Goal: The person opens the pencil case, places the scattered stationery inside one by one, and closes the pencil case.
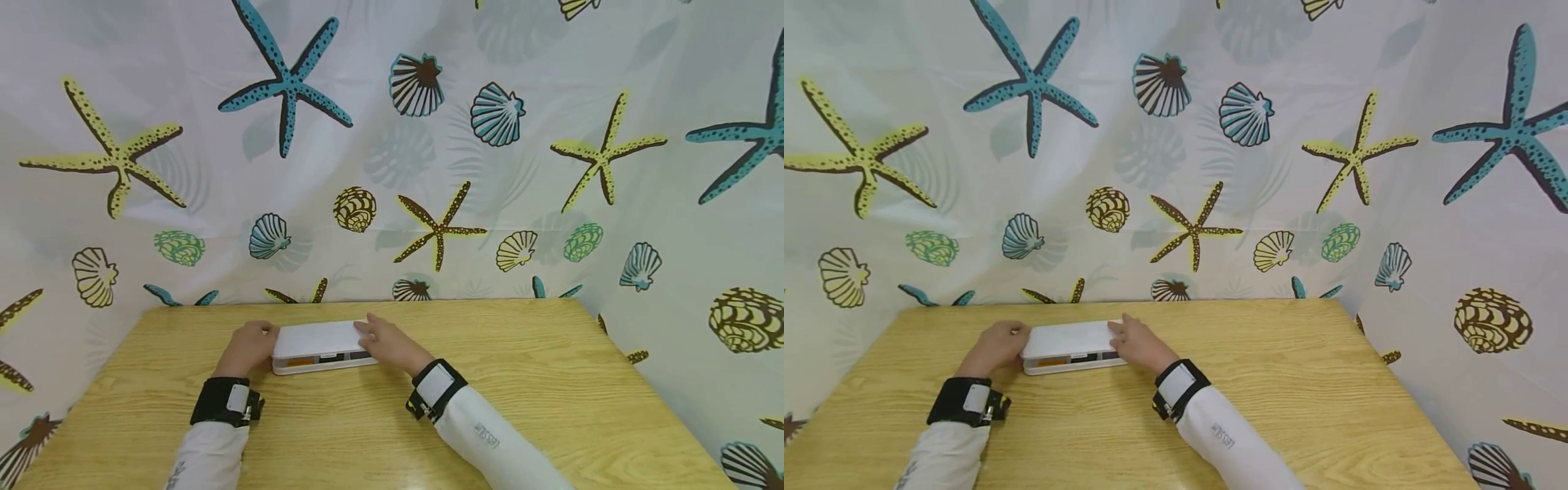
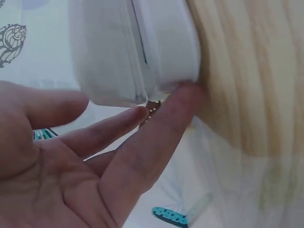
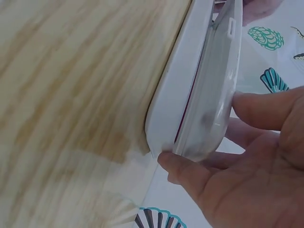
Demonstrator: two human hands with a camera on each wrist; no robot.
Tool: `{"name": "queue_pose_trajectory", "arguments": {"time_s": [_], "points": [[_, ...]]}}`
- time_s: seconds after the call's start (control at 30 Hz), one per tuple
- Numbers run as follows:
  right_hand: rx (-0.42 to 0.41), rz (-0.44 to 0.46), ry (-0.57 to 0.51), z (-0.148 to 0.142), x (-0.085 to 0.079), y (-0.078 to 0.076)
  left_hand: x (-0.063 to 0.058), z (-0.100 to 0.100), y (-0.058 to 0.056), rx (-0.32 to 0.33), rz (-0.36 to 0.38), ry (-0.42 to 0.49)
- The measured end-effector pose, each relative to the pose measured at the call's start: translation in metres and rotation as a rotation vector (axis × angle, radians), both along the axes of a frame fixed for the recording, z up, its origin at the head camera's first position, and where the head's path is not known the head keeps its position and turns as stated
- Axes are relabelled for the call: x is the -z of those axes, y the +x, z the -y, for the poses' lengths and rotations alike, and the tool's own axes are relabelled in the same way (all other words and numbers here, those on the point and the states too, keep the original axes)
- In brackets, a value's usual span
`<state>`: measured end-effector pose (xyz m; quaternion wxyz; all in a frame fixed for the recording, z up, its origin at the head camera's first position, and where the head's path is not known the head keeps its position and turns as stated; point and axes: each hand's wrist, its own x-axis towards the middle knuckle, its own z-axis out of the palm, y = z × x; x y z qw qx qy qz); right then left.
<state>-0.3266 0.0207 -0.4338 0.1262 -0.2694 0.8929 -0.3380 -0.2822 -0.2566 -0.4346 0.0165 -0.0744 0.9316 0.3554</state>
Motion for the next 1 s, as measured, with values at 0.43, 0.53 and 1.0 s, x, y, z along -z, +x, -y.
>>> {"name": "queue_pose_trajectory", "arguments": {"time_s": [0.43, 0.53, 1.0], "points": [[0.021, -0.055, 0.087, 0.004, 0.008, 0.008, -0.008, -0.018, 0.004, 0.318, -0.037, -0.166], [0.024, -0.068, 0.107, 0.005, 0.009, 0.008, -0.008, -0.019, 0.004, 0.348, -0.029, -0.179], [0.025, -0.101, 0.151, 0.010, 0.011, 0.007, -0.003, -0.016, 0.004, 0.341, -0.047, -0.221]]}}
